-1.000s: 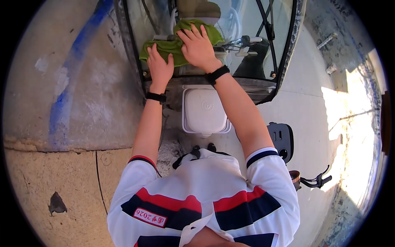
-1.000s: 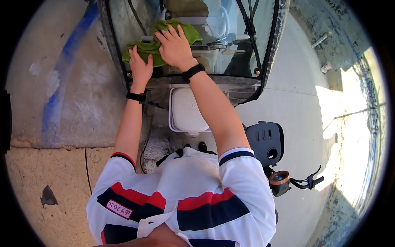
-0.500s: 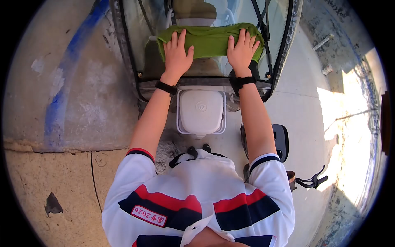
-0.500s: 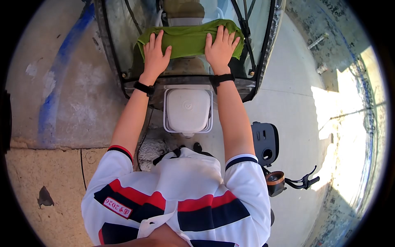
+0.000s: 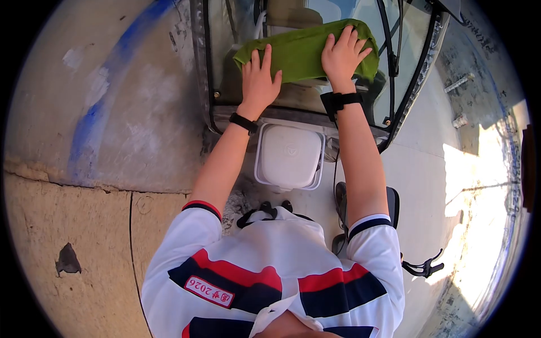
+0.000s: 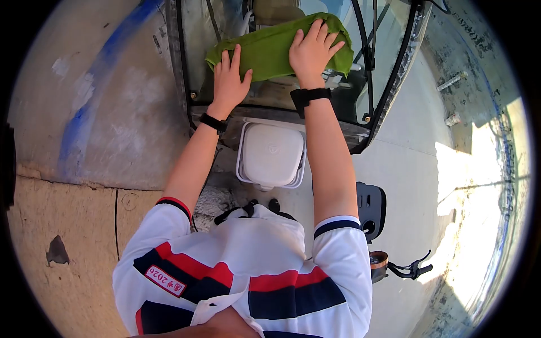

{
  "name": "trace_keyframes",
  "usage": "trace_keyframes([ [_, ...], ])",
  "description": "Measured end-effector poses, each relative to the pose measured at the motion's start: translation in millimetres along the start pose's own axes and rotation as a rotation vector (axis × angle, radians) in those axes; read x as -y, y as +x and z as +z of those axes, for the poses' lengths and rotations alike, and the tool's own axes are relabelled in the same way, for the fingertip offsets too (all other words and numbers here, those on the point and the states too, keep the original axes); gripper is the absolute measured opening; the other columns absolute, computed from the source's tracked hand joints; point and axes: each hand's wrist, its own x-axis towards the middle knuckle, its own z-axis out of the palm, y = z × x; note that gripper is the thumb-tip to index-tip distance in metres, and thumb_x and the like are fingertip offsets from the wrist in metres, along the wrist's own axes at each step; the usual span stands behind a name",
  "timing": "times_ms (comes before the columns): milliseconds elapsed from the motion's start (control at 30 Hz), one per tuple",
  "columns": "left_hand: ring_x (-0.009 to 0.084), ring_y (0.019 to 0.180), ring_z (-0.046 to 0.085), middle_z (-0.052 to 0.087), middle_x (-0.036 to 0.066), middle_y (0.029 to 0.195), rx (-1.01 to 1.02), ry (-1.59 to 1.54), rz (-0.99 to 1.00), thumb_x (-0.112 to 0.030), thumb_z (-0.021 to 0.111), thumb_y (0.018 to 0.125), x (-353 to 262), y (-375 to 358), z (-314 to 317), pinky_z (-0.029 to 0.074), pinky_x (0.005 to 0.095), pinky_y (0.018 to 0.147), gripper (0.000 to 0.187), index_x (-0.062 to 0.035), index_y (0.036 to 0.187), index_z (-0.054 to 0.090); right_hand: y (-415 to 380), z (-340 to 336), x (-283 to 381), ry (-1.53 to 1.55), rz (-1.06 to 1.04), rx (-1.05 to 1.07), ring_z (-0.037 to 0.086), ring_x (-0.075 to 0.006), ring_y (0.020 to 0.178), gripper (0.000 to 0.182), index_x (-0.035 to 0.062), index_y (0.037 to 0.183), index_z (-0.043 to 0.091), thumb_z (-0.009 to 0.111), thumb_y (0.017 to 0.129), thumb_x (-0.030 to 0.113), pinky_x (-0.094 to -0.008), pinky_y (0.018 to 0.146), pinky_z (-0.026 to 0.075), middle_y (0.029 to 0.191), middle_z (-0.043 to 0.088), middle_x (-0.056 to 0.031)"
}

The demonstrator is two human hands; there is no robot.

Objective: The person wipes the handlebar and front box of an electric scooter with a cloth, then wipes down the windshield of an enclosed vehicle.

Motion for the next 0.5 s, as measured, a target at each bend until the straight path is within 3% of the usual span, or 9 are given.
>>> trace_keyframes([
  [200, 0.0494, 0.114, 0.046, 0.036, 0.035, 0.143, 0.028, 0.033, -0.038, -0.027, 0.063, 0.092, 18.0, -43.8, 0.2, 0.039, 0.0526, 0.103, 0.077, -0.0043, 0.156, 0.025, 2.8, 27.6, 54.8, 0.046, -0.207, 0.011, 0.036, -0.0493, 0.136, 0.058, 0.0028, 0.144, 0.041, 0.053, 0.096, 0.032, -0.0686, 0.114, 0.013, 0.141, 0.051, -0.0186],
  [333, 0.0504, 0.115, 0.047, 0.039, 0.037, 0.140, 0.091, 0.061, -0.049, -0.027, 0.062, 0.093, 23.0, -71.2, 1.3, 0.039, 0.0539, 0.104, 0.076, -0.0049, 0.156, 0.026, -12.8, 41.1, 111.0, 0.088, -0.354, 0.094, 0.036, -0.0443, 0.139, 0.056, 0.0056, 0.144, 0.043, 0.055, 0.095, 0.027, -0.0650, 0.116, 0.015, 0.140, 0.052, -0.0141],
  [500, 0.0501, 0.118, 0.047, 0.040, 0.035, 0.141, 0.186, 0.029, -0.114, -0.027, 0.064, 0.090, 26.7, -90.5, -2.1, 0.037, 0.0548, 0.106, 0.066, -0.0015, 0.146, 0.040, -47.1, 50.6, 160.5, 0.176, -0.567, 0.253, 0.035, -0.0375, 0.142, 0.052, 0.0070, 0.143, 0.046, 0.055, 0.093, 0.021, -0.0597, 0.119, 0.015, 0.141, 0.053, -0.0106],
])
